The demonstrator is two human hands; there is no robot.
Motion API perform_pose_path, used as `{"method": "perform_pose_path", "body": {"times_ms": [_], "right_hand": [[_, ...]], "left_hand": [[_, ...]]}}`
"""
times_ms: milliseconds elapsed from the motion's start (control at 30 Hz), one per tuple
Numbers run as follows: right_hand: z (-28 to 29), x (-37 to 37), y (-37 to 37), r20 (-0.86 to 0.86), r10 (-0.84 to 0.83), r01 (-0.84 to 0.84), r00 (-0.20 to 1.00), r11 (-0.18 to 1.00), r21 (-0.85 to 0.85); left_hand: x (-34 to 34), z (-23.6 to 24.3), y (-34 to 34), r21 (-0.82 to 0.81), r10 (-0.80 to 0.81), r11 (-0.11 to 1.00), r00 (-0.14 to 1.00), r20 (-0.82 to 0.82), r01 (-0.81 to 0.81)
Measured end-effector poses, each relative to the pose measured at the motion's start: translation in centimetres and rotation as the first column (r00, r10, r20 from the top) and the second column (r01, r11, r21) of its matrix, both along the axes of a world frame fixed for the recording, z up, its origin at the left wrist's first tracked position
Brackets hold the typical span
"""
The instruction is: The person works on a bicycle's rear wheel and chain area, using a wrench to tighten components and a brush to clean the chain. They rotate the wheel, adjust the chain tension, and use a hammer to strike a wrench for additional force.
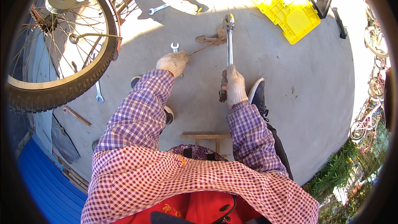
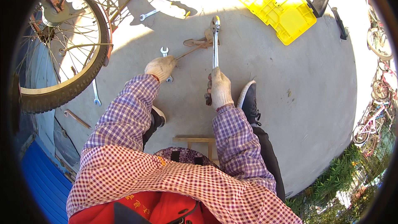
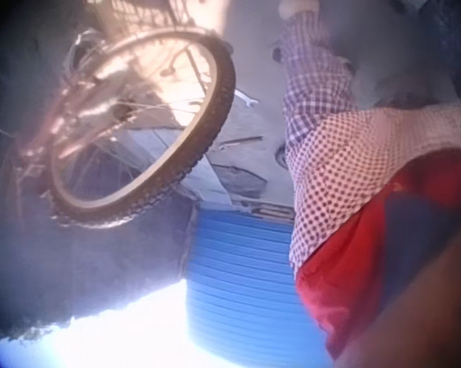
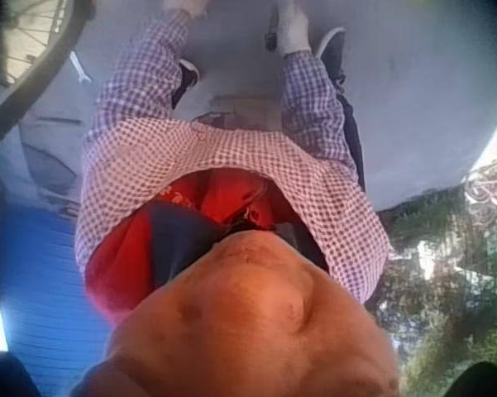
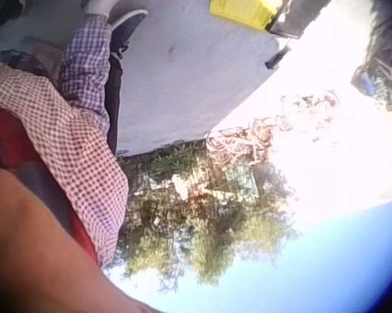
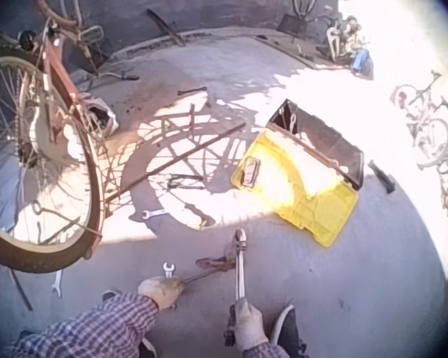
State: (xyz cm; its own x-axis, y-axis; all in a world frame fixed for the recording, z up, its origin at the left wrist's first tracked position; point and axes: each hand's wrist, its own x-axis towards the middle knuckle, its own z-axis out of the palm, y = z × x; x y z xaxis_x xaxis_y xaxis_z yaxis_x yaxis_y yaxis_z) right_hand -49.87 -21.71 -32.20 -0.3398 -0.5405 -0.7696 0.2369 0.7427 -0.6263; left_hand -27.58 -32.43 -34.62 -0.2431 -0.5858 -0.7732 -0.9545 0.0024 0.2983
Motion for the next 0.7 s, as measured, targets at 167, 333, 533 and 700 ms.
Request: {"method": "perform_pose_path", "body": {"times_ms": [167,333,533,700], "right_hand": [[14.7,-2.1,-4.7,-0.249,0.033,-0.127,0.968,0.921,-0.368],[24.2,-2.9,-7.6,-0.115,-0.158,-0.047,0.981,0.38,-0.924],[8.7,1.2,-0.8,-0.095,-0.067,0.047,0.993,0.979,-0.199],[0.5,0.1,2.2,-0.131,0.113,-0.101,0.985,0.99,0.094]], "left_hand": [[1.1,-1.9,-0.2,-0.131,-0.233,0.967,0.966,-0.113,0.218],[1.4,-3.2,0.2,-0.156,-0.187,0.974,0.97,-0.158,0.162],[0.7,-1.8,0.0,-0.007,-0.067,0.998,0.996,-0.066,0.067],[0.6,-1.5,-0.3,-0.004,0.02,1.0,0.999,-0.037,-0.02]]}}
